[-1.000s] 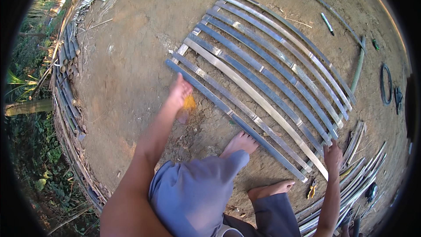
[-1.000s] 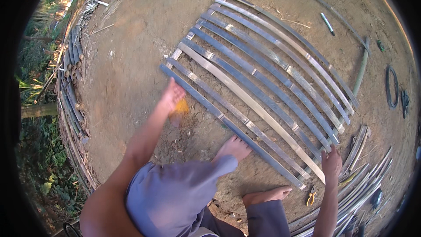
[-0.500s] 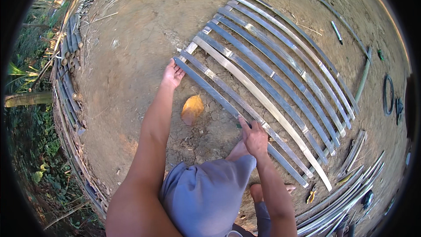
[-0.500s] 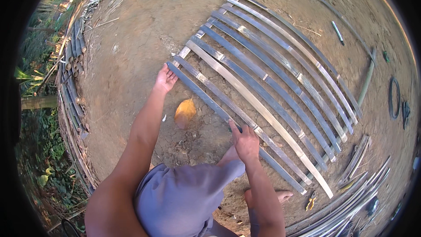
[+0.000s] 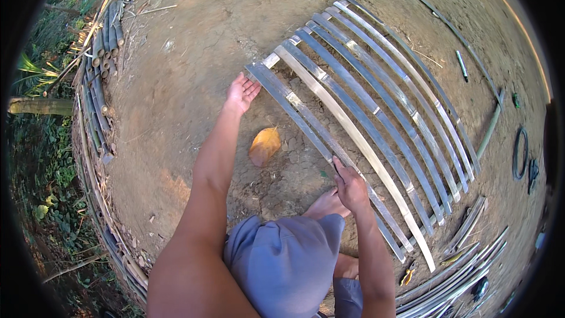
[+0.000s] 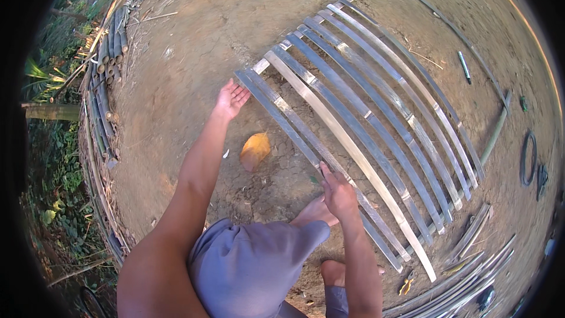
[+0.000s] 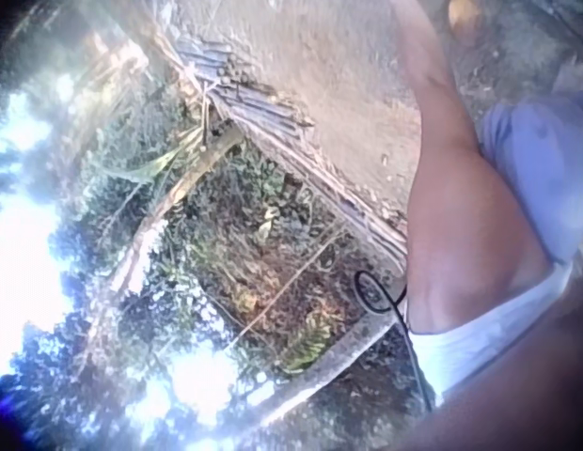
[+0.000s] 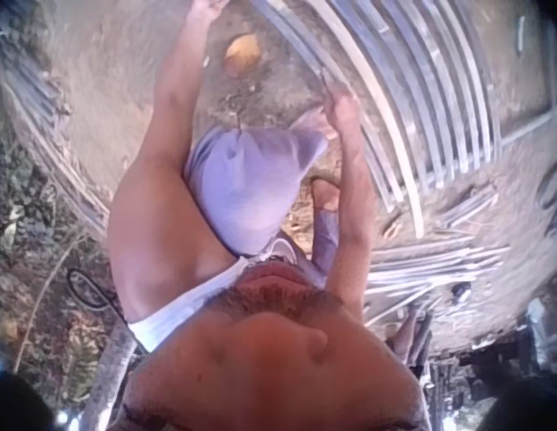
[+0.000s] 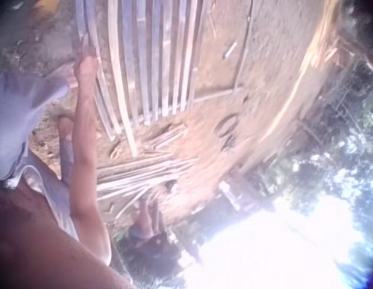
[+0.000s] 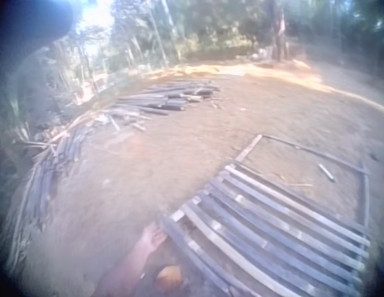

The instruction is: The person assembles a panel by laying out bamboo strips, aligning cross-bracing poles, and securing them using an axe as a hammer and small fasteners.

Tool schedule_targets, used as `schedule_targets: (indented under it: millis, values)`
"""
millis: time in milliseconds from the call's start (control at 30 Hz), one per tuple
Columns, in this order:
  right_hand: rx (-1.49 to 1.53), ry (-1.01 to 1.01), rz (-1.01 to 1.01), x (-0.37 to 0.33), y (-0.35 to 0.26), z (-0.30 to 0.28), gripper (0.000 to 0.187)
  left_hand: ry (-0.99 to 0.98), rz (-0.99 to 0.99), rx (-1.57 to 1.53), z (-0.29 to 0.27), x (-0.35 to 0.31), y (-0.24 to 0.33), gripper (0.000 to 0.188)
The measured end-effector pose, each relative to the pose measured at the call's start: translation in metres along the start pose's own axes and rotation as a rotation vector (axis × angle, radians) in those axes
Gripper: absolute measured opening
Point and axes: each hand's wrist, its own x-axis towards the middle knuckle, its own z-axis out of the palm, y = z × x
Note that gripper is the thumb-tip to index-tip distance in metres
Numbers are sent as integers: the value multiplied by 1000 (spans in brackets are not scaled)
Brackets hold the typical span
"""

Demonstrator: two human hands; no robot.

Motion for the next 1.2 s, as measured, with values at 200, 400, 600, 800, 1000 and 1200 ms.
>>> schedule_targets:
  millis: [200, 400, 600, 800, 1000, 1200]
  values:
    - [-62, 8, 3, -2, -8, 9, 52, -11, 40, 74, -7, 5, 1, 46]
    - [-94, 40, 20, -3, -2, 13, 52, -17, 16, 60, 0, 4, -1, 54]
    - [-185, 56, 70, -3, -17, 16, 51, -23, 15, 62, -5, 8, 1, 58]
    - [-253, 126, 59, -6, -15, 26, 55, -9, 21, 75, -3, 8, 0, 59]
    - [-261, 127, 80, -5, -15, 27, 56, -21, 17, 101, -3, 10, 0, 79]
    - [-273, 139, 60, -5, -16, 27, 55, -5, 13, 136, -10, 19, -1, 100]
